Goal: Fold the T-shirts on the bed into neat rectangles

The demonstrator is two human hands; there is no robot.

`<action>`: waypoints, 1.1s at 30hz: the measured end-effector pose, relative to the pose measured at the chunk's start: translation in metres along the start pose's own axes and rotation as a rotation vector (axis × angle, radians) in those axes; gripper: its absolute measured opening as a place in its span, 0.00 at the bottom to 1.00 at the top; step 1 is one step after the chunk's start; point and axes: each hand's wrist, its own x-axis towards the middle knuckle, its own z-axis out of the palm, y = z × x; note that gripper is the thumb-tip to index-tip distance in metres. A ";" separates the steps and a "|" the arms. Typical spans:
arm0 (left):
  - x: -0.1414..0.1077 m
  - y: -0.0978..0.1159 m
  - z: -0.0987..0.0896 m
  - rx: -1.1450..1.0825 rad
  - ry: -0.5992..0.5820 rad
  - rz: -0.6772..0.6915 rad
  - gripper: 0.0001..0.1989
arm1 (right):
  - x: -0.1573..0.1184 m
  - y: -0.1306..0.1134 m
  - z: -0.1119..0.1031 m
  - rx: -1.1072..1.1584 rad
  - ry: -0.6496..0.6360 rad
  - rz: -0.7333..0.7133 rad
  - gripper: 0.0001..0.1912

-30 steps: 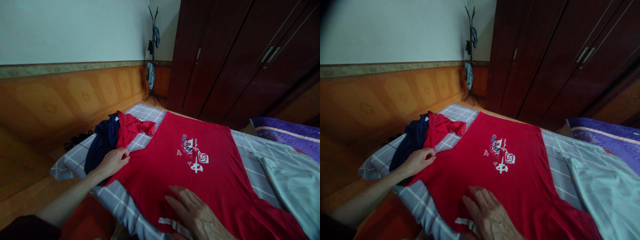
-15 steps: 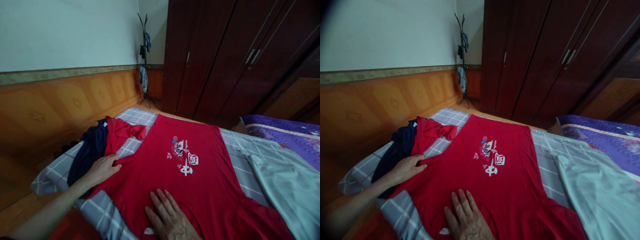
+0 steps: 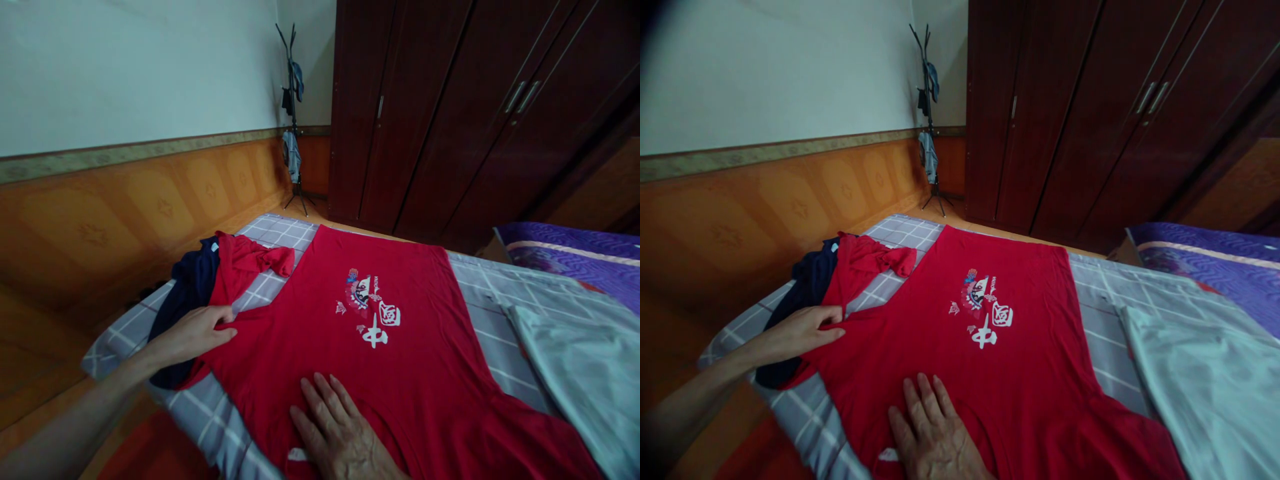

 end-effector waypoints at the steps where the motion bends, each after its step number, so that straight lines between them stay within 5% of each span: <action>1: 0.001 0.002 -0.001 -0.022 0.013 0.005 0.09 | 0.000 0.000 0.001 0.001 0.001 0.002 0.18; 6: 0.002 0.007 0.001 -0.155 -0.006 0.001 0.06 | 0.000 0.000 -0.002 0.010 -0.041 -0.010 0.18; 12: 0.000 0.010 -0.002 -0.585 -0.047 -0.020 0.13 | 0.002 0.004 -0.011 0.042 -0.118 -0.057 0.20; 18: 0.019 0.074 -0.008 -0.695 0.062 0.116 0.14 | 0.002 0.005 -0.013 0.054 -0.154 -0.061 0.22; 23: 0.043 0.118 0.004 -0.814 -0.081 0.283 0.22 | 0.001 0.004 -0.009 0.075 -0.166 -0.055 0.22; 28: 0.079 0.105 0.017 -0.540 0.168 0.354 0.10 | -0.001 0.004 -0.006 0.068 -0.124 -0.054 0.22; 33: 0.103 0.075 0.036 -0.362 0.272 0.336 0.09 | 0.004 0.003 -0.008 0.019 -0.096 -0.023 0.22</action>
